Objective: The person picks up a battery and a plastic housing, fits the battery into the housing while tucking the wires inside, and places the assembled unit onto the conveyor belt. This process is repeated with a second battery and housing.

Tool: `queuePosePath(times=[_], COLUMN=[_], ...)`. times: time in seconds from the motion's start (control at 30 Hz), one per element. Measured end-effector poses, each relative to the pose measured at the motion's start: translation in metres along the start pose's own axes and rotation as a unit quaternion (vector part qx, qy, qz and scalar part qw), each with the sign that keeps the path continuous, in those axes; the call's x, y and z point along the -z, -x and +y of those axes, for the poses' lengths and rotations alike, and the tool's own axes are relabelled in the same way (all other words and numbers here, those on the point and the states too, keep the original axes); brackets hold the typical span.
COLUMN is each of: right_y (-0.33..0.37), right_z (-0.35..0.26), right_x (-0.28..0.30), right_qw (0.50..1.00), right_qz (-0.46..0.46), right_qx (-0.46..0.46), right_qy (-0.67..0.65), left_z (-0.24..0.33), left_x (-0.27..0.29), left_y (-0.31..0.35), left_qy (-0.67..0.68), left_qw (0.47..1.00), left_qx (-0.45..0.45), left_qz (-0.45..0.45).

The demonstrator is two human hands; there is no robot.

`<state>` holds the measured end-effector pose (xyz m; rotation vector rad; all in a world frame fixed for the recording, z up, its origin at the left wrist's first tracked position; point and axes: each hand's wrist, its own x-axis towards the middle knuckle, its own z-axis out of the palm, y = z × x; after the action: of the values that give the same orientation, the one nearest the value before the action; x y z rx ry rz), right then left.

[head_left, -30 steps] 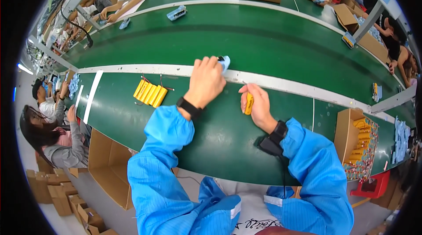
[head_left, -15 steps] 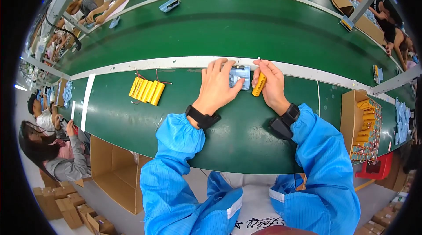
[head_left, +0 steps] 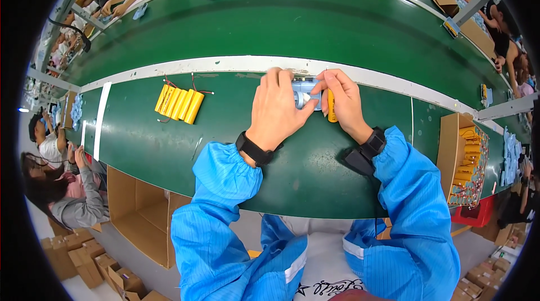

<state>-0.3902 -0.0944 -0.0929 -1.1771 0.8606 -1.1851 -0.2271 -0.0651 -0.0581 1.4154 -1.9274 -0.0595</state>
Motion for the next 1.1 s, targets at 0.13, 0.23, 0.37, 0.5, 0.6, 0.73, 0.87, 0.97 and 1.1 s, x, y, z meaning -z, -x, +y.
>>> queuePosePath(times=[0.13, 0.23, 0.37, 0.5, 0.6, 0.73, 0.87, 0.97, 1.1], right_y=[0.000, 0.001, 0.002, 0.002, 0.004, 0.003, 0.004, 0.005, 0.006], right_z=[0.000, -0.001, 0.000, -0.005, -0.003, -0.003, -0.004, -0.005, -0.014], right_x=[-0.001, 0.001, 0.002, -0.001, 0.000, 0.000, -0.002, -0.001, 0.002], right_qw=[1.000, 1.000, 1.000, 0.999, 0.999, 0.998, 0.998, 0.998, 0.999], right_qz=[-0.002, -0.006, -0.009, -0.020, -0.026, -0.029, -0.036, -0.039, -0.035], right_qx=[-0.018, -0.016, -0.013, -0.014, -0.017, -0.023, -0.023, -0.017, -0.010], right_qy=[-0.006, 0.010, 0.026, 0.034, 0.040, 0.048, 0.047, 0.046, 0.038], left_z=[0.005, 0.000, -0.002, -0.010, -0.027, -0.039, -0.041, -0.037, -0.030], left_x=[0.007, -0.001, 0.002, 0.017, 0.022, 0.019, 0.011, 0.006, 0.004], left_y=[0.000, 0.003, -0.002, -0.014, -0.018, -0.016, -0.011, -0.011, -0.008], left_qy=[-0.096, -0.081, 0.004, 0.111, 0.147, 0.130, 0.089, 0.106, 0.065], left_qw=[0.993, 0.996, 0.993, 0.961, 0.938, 0.942, 0.982, 0.993, 0.990], left_qx=[0.041, 0.032, 0.105, 0.236, 0.291, 0.284, 0.143, -0.028, -0.049], left_qz=[-0.048, -0.032, -0.055, -0.094, -0.114, -0.124, -0.083, -0.035, -0.118])
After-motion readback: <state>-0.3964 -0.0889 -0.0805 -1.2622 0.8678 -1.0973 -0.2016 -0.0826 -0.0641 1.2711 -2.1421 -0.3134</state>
